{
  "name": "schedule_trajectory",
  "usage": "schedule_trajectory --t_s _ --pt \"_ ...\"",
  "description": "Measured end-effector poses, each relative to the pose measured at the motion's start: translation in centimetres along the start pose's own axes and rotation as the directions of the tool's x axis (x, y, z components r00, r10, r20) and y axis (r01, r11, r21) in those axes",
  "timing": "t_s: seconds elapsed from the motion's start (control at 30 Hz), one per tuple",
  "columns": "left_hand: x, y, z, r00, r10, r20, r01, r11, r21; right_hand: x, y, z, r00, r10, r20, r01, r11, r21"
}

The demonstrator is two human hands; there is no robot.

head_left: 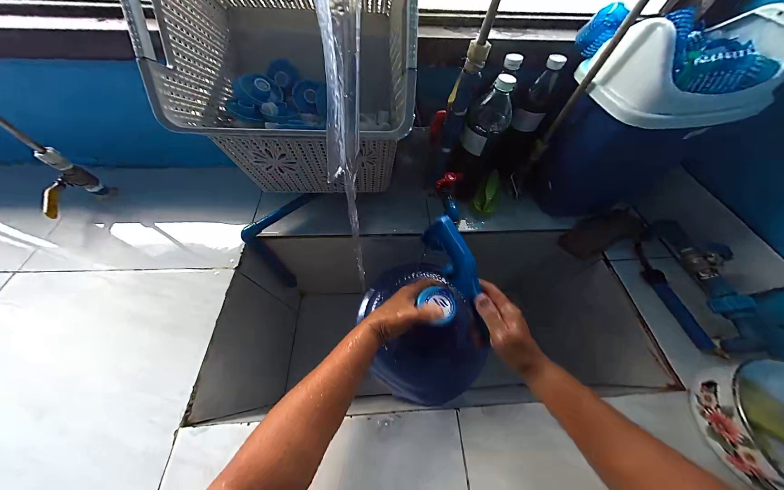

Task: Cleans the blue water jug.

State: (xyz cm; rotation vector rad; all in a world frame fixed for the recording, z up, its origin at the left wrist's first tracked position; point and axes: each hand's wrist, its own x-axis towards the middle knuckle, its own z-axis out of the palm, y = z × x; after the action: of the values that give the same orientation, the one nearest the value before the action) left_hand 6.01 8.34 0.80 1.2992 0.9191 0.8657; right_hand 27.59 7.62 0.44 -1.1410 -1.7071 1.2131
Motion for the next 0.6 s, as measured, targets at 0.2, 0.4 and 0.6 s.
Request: schedule_trajectory --t_s 0.2,0.4,0.6 --pt "0.8 -1.3 3.4 0.931 0.032 -0.364 -0.091 0.985 -0.148 -8.6 3.4 4.6 0.951 -0.275 -0.144 0.26 0.959 -0.111" --pt "-1.3 -0.6 2.4 0.954 0.034 -0.297 -0.061 0.995 -0.081 -0.9 -11.0 -2.4 0.988 0.125 0.093 -0.083 0.927 -0.367" --pt "-0.1 2.2 0.5 0.864 0.064 -0.499 -0.267 0.899 -0.346 16.9 -3.8 4.4 0.958 0.229 0.172 -0.096 0.822 -0.561"
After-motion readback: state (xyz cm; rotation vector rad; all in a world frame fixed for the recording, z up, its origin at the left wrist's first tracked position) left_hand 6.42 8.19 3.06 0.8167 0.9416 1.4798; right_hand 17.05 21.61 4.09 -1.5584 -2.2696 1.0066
